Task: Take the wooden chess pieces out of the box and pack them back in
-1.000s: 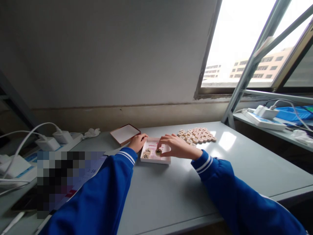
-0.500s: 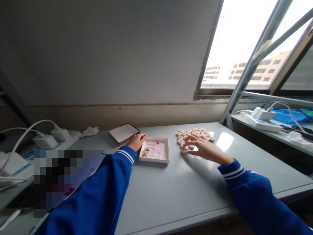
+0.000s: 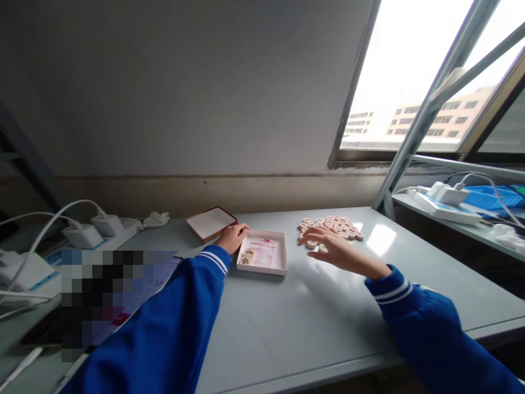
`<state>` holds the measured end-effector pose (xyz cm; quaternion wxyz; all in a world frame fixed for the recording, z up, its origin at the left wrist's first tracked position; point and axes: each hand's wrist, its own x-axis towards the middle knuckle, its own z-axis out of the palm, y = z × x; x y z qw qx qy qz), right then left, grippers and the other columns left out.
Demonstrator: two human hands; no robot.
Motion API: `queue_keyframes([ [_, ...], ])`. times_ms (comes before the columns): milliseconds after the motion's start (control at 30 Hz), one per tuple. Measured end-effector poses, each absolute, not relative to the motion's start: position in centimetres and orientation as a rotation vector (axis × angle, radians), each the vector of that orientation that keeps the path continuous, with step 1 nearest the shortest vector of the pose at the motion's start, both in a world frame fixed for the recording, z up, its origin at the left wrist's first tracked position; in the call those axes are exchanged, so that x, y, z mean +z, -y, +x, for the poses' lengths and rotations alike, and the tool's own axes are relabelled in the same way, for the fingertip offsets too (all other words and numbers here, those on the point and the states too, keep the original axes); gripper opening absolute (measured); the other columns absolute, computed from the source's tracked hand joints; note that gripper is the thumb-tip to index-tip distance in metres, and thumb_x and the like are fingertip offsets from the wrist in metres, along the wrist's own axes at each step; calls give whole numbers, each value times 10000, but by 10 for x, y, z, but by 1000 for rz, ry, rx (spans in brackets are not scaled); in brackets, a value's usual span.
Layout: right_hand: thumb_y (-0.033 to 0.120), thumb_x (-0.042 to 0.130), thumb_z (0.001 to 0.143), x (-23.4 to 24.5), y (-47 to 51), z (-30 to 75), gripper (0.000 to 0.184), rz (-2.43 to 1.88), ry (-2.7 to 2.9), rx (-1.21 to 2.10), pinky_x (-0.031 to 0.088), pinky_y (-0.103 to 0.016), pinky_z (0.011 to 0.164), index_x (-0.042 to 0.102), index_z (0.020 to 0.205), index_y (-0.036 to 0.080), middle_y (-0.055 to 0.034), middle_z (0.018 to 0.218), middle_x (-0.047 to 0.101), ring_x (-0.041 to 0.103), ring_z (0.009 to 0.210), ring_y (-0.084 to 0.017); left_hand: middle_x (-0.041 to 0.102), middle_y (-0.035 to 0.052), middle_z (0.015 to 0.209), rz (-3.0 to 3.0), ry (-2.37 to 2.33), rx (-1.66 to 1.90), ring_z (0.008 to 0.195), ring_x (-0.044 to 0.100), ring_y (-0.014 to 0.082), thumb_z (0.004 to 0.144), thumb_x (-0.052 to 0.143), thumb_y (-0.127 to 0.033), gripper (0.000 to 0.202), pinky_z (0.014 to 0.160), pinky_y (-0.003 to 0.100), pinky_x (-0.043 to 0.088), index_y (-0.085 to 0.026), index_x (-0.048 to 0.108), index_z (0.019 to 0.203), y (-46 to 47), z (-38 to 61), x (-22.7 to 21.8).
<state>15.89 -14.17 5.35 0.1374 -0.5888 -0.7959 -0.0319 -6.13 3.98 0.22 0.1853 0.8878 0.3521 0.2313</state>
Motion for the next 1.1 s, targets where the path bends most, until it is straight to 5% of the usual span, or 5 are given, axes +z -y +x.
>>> queue_keyframes([
  [433, 333, 523, 788, 28, 59, 69, 283, -1351, 2486, -134, 323, -287, 708, 491, 1031, 194, -70, 1066, 578, 537, 934, -185, 647, 51, 876, 2494, -994, 639, 815, 583, 154, 803, 342, -247, 259, 741, 228, 418, -168, 580, 870, -36, -61, 5],
  [833, 356, 426, 834, 47, 87, 132, 225, -1739, 2087, -234, 272, -299, 727, 574, 951, 235, -21, 922, 617, 533, 835, -151, 648, 59, 884, 2501, -963, 674, 829, 580, 172, 791, 324, -245, 280, 744, 248, 404, -164, 583, 859, -40, -61, 2],
  [1100, 275, 557, 728, 42, 101, 168, 196, -1966, 2209, -267, 296, -350, 740, 607, 909, 216, -60, 1002, 585, 482, 903, -225, 647, 54, 888, 2494, -980, 669, 828, 578, 164, 791, 321, -235, 281, 747, 239, 405, -162, 582, 861, -38, -62, 4],
])
